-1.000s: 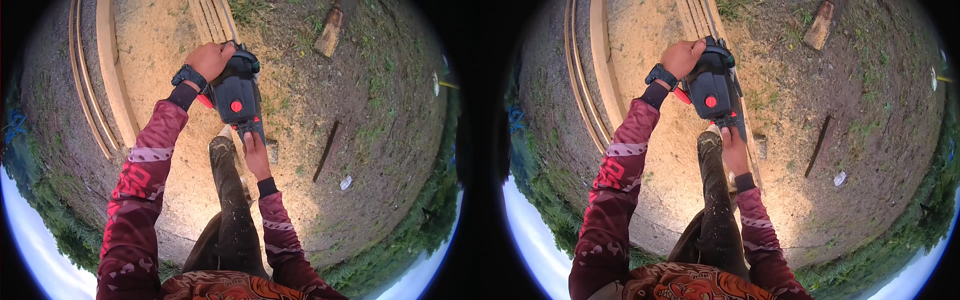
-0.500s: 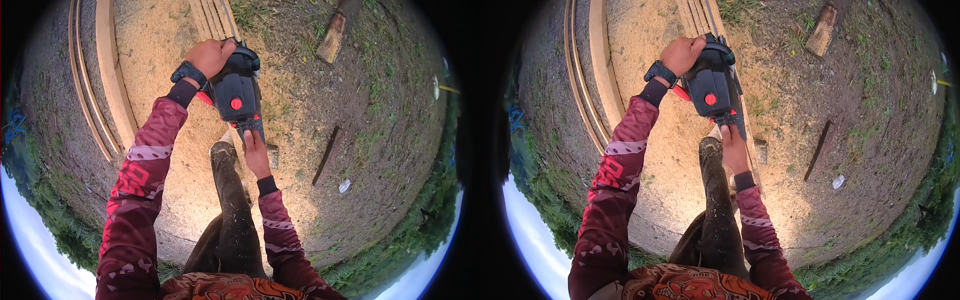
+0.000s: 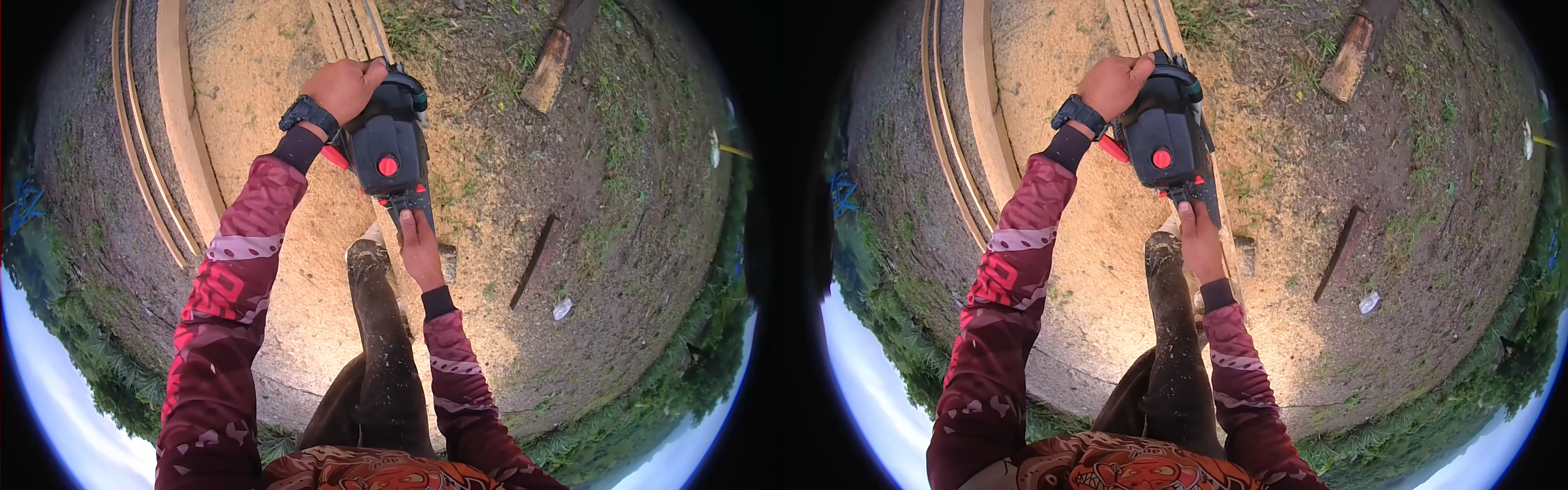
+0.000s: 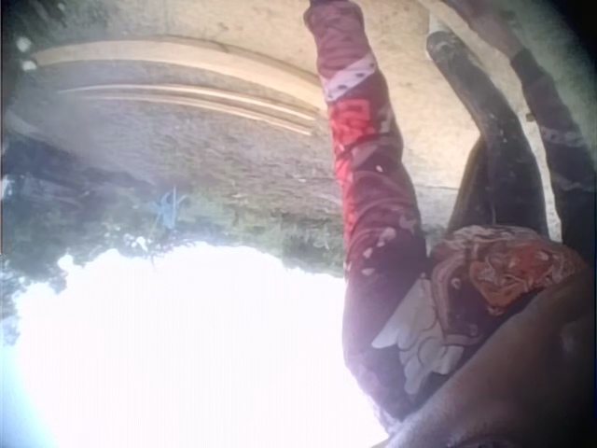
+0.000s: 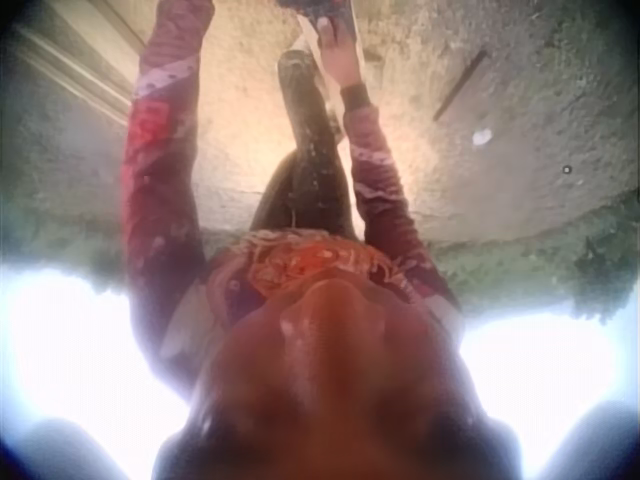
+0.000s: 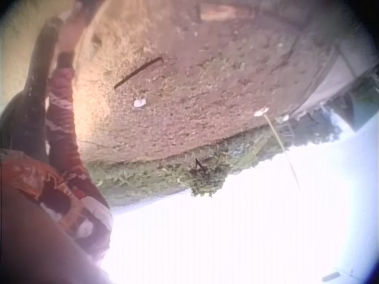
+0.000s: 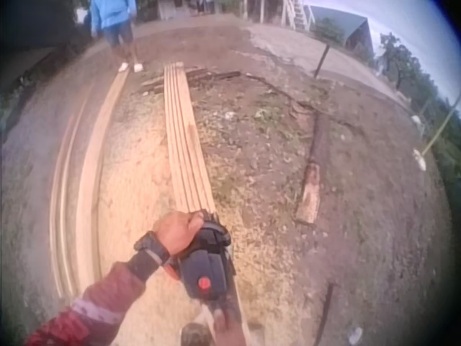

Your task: The person uses a chainsaw to cut through a long piece of lumber resting on the ground.

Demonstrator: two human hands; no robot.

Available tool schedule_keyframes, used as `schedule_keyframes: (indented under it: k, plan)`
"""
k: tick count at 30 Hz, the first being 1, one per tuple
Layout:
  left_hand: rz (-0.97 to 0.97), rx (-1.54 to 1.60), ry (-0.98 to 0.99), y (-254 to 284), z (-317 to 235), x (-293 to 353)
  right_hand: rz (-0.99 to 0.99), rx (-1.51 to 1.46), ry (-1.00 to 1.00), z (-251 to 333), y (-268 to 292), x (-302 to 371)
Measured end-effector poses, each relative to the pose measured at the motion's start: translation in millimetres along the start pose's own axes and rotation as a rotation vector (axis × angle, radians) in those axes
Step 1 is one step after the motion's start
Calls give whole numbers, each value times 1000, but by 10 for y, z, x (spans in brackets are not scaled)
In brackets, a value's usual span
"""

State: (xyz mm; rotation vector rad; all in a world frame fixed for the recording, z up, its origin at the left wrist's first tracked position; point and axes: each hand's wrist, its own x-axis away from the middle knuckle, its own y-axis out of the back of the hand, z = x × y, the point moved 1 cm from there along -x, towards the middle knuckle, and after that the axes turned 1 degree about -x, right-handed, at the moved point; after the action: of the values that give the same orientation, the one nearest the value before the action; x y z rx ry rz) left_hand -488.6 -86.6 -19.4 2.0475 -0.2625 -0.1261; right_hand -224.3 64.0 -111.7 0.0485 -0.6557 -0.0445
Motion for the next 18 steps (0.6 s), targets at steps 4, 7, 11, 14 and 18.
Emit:
schedule_keyframes:
  k: [4, 7, 11, 14, 18]
  plan:
    - [69, -22, 46, 32, -41, -58, 2, 25, -33, 6, 19, -16]
    - [103, -33, 68, 71, -54, -126, 7, 7, -36, 55, 16, -49]
    - [26, -16, 23, 137, 48, -275, 4, -20, -15, 226, -45, -168]
    - [32, -19, 27, 192, 60, -383, -12, 51, 27, 288, -56, -252]
    - [118, -103, 98, 194, 26, -385, -16, 44, -7, 255, -76, -287]
